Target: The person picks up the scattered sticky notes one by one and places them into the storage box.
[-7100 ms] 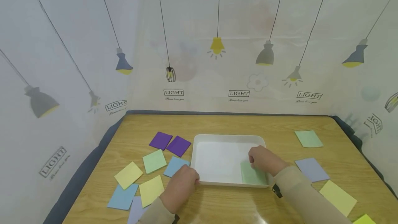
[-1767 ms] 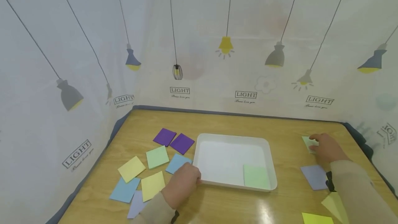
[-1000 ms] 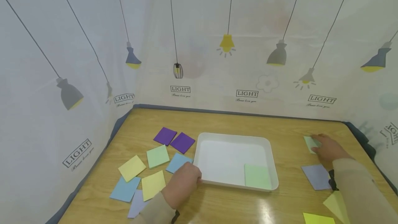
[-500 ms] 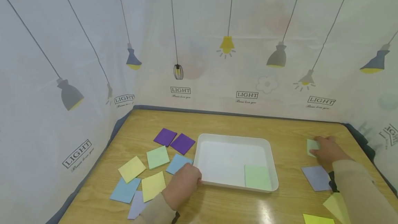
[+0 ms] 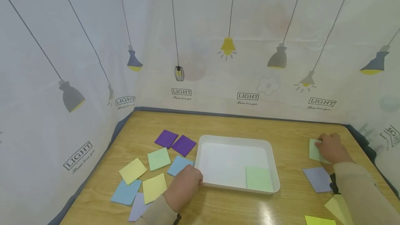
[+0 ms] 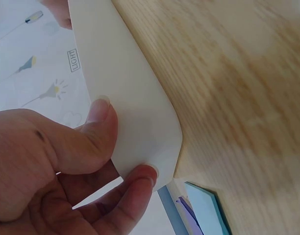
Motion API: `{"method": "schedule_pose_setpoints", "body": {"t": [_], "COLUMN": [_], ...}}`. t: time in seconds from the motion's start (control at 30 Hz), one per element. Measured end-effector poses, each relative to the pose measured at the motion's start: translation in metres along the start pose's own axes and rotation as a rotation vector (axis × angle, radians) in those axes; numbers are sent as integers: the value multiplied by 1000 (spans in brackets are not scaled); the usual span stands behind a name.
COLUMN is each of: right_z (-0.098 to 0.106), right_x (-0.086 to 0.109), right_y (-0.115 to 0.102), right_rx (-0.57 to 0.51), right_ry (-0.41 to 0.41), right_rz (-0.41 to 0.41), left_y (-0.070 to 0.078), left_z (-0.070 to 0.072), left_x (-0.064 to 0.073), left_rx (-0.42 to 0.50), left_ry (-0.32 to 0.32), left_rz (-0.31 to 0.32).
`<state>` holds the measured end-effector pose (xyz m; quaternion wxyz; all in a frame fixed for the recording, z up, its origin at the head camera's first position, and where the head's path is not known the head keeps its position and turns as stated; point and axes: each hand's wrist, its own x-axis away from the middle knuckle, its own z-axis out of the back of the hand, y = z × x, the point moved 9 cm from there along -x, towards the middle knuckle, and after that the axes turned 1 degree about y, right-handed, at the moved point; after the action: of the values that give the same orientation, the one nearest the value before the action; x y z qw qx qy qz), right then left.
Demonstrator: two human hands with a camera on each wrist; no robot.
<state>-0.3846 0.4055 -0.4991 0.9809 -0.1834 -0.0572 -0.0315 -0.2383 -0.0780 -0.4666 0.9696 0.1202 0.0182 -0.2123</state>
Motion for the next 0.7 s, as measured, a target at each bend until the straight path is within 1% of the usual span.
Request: {"method": "schedule_pose_setpoints", "body": {"t": [0.07, 0.13, 0.23, 0.33, 0.6, 0.7], "right_z": [6, 12, 19, 24, 36, 40], "right_x": [0, 3, 8, 14, 24, 27], "right_y": [-4, -11, -19, -24, -40, -45], "right_rx": [14, 30, 57, 57, 66, 73], "right_ry": [35, 61, 81, 96, 178, 190], "right_rz": [13, 49, 89, 119, 185, 199], "left_y": [1, 1, 2, 2, 3, 1], "left_z": [1, 1, 0, -1, 1, 0], "left_x": [0, 1, 3, 4, 2, 1], "left_rx": [0, 5, 12, 16, 15, 9], "left_ry": [5, 1, -13, -20, 19, 15], "left_rz": [-3, -4, 0, 5, -25, -22]}}
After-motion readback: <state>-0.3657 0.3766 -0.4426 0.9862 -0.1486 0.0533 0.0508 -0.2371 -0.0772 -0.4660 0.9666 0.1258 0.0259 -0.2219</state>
